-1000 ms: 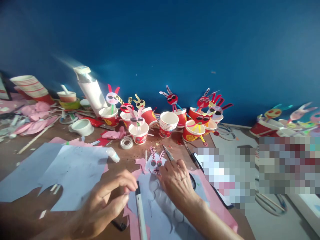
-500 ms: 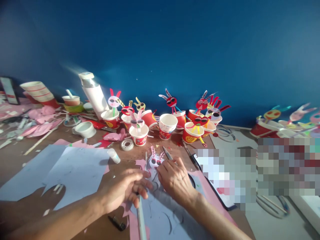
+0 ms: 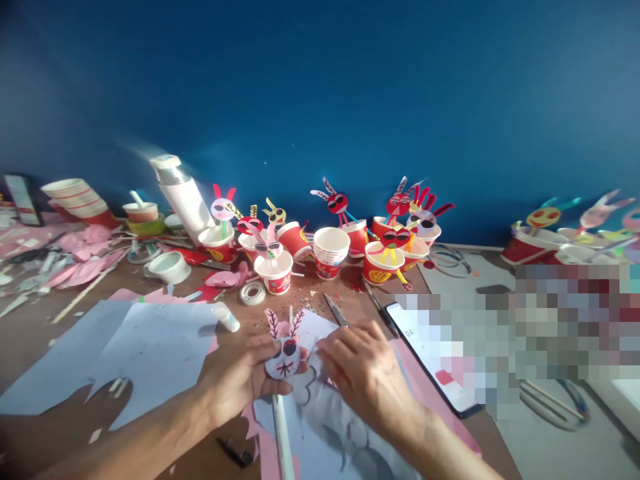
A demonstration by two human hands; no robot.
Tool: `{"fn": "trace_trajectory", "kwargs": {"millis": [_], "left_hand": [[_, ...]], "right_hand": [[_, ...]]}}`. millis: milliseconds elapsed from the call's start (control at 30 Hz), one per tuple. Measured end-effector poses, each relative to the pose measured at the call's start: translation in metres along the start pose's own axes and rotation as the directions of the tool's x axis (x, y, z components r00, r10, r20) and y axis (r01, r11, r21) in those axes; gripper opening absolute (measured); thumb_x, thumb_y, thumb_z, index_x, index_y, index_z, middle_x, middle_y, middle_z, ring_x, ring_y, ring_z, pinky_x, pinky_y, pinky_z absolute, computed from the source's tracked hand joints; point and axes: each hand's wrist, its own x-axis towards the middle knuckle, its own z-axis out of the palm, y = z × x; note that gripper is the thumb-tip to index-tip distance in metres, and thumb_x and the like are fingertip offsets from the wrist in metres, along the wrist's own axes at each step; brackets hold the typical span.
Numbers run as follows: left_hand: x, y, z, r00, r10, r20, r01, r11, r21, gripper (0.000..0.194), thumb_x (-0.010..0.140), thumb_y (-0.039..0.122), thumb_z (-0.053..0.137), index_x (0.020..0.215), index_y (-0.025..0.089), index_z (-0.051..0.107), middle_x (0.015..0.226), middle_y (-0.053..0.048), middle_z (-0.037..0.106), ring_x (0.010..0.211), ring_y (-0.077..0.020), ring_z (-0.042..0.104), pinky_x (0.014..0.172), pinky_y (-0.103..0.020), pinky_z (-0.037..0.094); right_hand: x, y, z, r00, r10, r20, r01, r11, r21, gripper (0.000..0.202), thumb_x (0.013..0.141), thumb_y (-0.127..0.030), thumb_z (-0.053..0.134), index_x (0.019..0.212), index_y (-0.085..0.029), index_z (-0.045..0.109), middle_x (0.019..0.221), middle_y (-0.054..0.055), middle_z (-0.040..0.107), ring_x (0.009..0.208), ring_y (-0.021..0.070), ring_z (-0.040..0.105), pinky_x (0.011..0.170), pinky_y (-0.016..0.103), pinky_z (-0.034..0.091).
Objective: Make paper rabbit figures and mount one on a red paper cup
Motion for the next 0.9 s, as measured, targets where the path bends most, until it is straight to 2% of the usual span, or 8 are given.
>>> {"fn": "trace_trajectory", "kwargs": {"millis": [133,233,400,567,767,900], "left_hand": [[-0.006,0.003,-0.013,0.997,0.019,0.074,-0.019,1.0,-0.007,0.018,0.083,0.017,0.051,0.095,0.007,0.059,0.1,-0.019,0.066,0.09,-0.0298,0.066,0.052,-0.028,0.054],[-0.008,0.004,-0.019,0.99,0.026,0.137,-0.019,0.998,-0.053,0.014,0.083,0.016,0.048,0.09,0.008,0.057,0.103,-0.02,0.066,0.092,-0.0317,0.066,0.054,-0.03,0.054],[-0.009,0.007,-0.022,0.988,0.01,0.157,0.002,0.997,-0.075,0.01,0.083,0.015,0.046,0.083,0.01,0.053,0.101,-0.02,0.066,0.091,-0.0326,0.066,0.055,-0.031,0.054],[-0.008,0.008,-0.026,0.982,-0.032,0.185,0.05,0.995,-0.092,0.014,0.082,0.016,0.045,0.089,0.008,0.055,0.102,-0.02,0.066,0.092,-0.0314,0.066,0.058,-0.032,0.054],[-0.007,0.008,-0.03,0.964,-0.069,0.258,0.092,0.993,-0.079,0.03,0.085,0.021,0.043,0.097,0.002,0.062,0.107,-0.022,0.064,0.097,-0.0291,0.063,0.064,-0.031,0.053],[-0.006,0.008,-0.031,0.978,-0.066,0.2,0.078,0.995,-0.055,0.028,0.084,0.02,0.046,0.1,0.002,0.061,0.106,-0.022,0.066,0.095,-0.0296,0.065,0.066,-0.032,0.053]], "right_hand": [[-0.01,0.033,0.004,0.966,0.241,0.094,-0.216,0.951,-0.223,0.016,0.089,-0.027,0.05,0.093,-0.02,0.064,0.089,0.004,0.068,0.081,0.0199,0.063,0.073,0.033,0.038],[-0.016,0.045,0.012,0.941,0.318,0.116,-0.262,0.902,-0.342,0.018,0.087,-0.03,0.051,0.095,-0.021,0.064,0.09,0.005,0.067,0.081,0.0216,0.063,0.071,0.033,0.041],[-0.015,0.043,0.014,0.904,0.395,0.162,-0.308,0.867,-0.393,0.021,0.087,-0.036,0.049,0.093,-0.023,0.065,0.086,0.004,0.067,0.079,0.0213,0.064,0.068,0.031,0.043],[-0.01,0.039,0.017,0.862,0.467,0.195,-0.354,0.832,-0.428,0.024,0.086,-0.041,0.049,0.093,-0.023,0.065,0.085,0.004,0.066,0.077,0.0224,0.064,0.065,0.031,0.042],[-0.005,0.036,0.017,0.859,0.481,0.177,-0.37,0.821,-0.436,0.018,0.083,-0.03,0.051,0.087,-0.023,0.067,0.079,0.004,0.068,0.07,0.0221,0.064,0.059,0.03,0.039],[-0.003,0.032,0.007,0.843,0.518,0.145,-0.418,0.8,-0.431,0.015,0.079,-0.027,0.052,0.083,-0.024,0.067,0.077,0.002,0.07,0.063,0.0196,0.064,0.051,0.027,0.035]]}}
